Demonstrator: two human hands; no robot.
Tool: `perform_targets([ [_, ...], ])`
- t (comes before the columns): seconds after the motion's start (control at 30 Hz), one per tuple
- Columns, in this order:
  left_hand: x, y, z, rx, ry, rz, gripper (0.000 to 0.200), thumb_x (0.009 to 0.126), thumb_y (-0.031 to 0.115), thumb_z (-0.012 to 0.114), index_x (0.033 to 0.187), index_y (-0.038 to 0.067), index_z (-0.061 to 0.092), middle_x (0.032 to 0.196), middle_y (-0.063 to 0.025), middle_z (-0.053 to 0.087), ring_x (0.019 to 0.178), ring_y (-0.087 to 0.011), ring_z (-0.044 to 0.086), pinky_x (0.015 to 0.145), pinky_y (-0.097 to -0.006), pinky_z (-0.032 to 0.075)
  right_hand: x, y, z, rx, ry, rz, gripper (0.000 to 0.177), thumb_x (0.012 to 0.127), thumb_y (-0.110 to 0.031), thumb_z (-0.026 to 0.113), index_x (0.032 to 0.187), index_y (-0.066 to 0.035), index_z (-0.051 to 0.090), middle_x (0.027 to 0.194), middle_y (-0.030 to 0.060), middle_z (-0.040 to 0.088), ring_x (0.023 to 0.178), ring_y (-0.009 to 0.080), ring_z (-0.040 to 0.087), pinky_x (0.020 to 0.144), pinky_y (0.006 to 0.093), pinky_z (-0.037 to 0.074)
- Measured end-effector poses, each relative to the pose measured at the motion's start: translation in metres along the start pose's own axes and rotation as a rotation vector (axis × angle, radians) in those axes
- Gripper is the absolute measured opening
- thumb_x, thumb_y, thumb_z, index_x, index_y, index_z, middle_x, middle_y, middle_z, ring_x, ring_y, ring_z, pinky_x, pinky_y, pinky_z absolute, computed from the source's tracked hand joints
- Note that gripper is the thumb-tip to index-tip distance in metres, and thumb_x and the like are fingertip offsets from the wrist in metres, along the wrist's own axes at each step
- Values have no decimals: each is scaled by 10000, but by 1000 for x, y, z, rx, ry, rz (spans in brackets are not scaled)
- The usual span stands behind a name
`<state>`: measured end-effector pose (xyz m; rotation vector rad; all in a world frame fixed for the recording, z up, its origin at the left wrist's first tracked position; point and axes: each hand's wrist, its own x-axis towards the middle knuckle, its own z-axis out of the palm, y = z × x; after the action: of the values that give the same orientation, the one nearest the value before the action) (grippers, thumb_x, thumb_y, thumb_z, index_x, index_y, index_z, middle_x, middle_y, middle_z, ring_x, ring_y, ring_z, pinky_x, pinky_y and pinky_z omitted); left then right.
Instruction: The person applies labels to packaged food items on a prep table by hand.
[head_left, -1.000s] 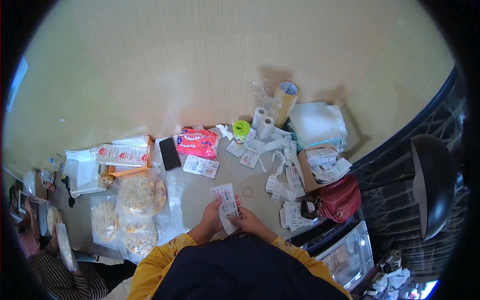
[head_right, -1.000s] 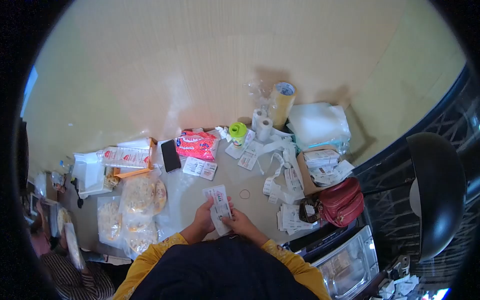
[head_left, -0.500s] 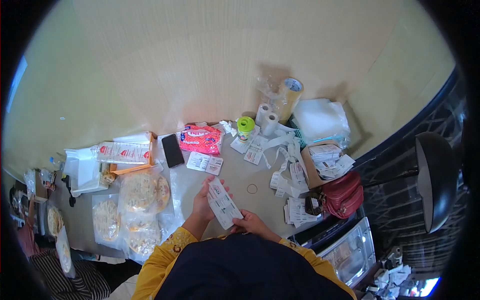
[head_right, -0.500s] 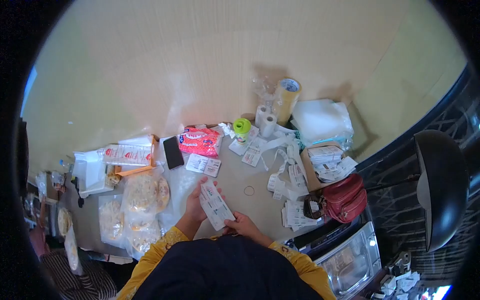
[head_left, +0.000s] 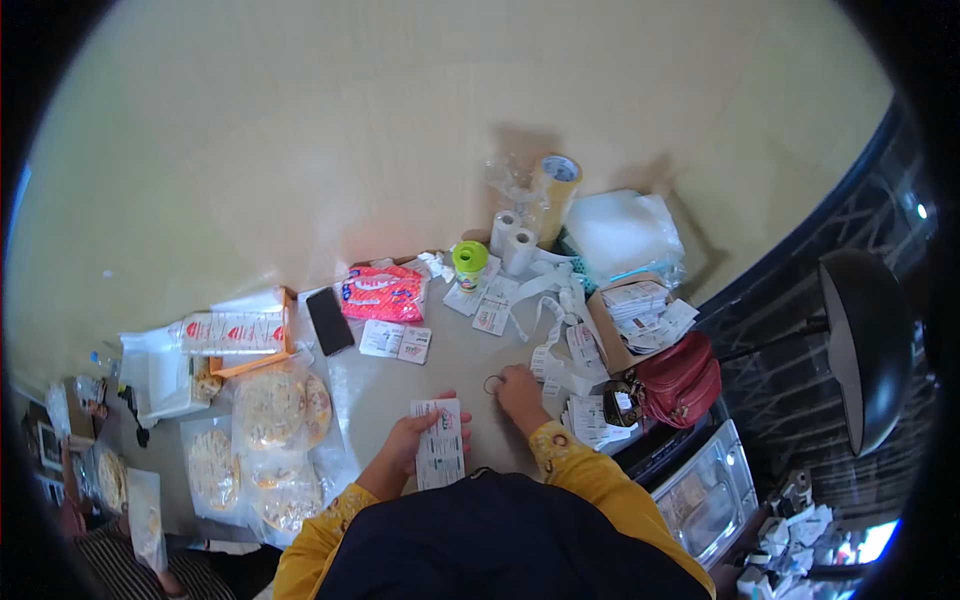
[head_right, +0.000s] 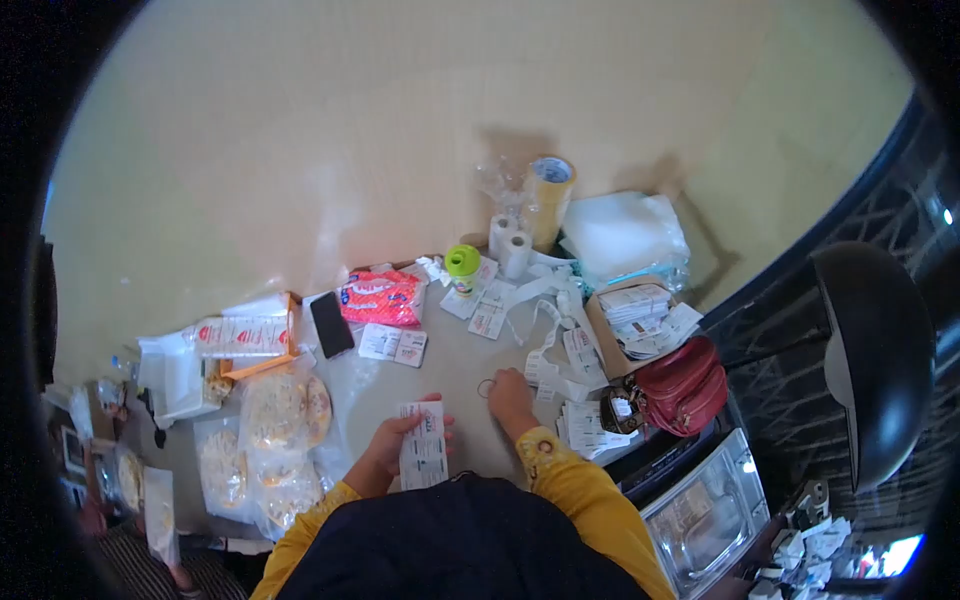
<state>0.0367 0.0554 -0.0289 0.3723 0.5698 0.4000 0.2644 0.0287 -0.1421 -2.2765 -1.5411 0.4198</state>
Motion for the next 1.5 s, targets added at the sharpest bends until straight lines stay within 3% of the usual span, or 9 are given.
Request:
perform_targets([
  [0.13,-5,-5,-8,-196,-101,-189,476,861,171,463,1292,14,332,1133,-192,531,994,-327,553,872,-472,445,-10,6,39,-88,186,-124,146,747,-120,526,845,-12,536,881,152,512,870,341,507,743,415,448],
  [0.23,-25,-14,8,8,-42,-190,469,841,147,483,1266,-6,356,1114,-186,542,1003,-321,553,878,-469,441,-15,1,40,-1,212,-67,155,761,-103,512,885,-11,511,943,170,480,915,348,484,768,412,439],
  [0.6,-42,-9,-4,-14,206,100,331,840,60,438,1168,17,427,918,-137,564,787,-263,581,736,-453,495,0,14,49,40,231,-36,121,786,-93,521,878,-15,511,934,167,511,891,357,511,745,422,444],
  [0.77,-54,-20,-8,190,317,116,290,872,60,395,1148,-14,443,936,-144,583,785,-254,592,727,-415,505,-21,0,2,569,173,-47,128,796,-122,544,860,-12,549,772,136,597,703,270,588,639,343,468],
  [0.87,-58,-24,-11,329,361,116,265,886,56,379,1116,-36,474,954,-146,601,782,-231,600,720,-367,510,-70,-37,-49,473,-154,-186,133,785,-120,574,882,-29,579,762,95,608,682,162,581,615,296,464],
  [1.0,-39,-41,-49,515,310,180,269,889,78,387,1109,-43,485,953,-123,608,770,-193,599,673,-321,497,-132,-42,-34,972,-880,-222,198,811,-83,585,995,-14,594,839,43,624,765,124,586,727,265,467],
  [1.1,-41,-42,-36,670,315,178,276,888,100,401,1112,-30,495,957,-108,610,770,-188,597,643,-301,484,-134,-50,-63,1173,-926,16,195,797,-47,593,988,-8,588,881,55,611,815,121,579,766,236,453],
  [1.3,-50,-35,-20,712,299,76,302,877,93,408,1148,-22,473,985,-101,607,779,-186,590,653,-301,481,-139,-39,-74,1730,-984,67,119,785,-20,606,880,-23,533,951,103,601,826,152,587,754,256,468],
  [1.5,-49,-38,-33,589,290,122,303,877,105,414,1140,-29,482,989,-108,613,778,-189,593,673,-316,483,-125,-61,-75,1499,-748,142,158,761,-6,639,808,-47,494,960,114,590,779,150,575,697,236,472],
])
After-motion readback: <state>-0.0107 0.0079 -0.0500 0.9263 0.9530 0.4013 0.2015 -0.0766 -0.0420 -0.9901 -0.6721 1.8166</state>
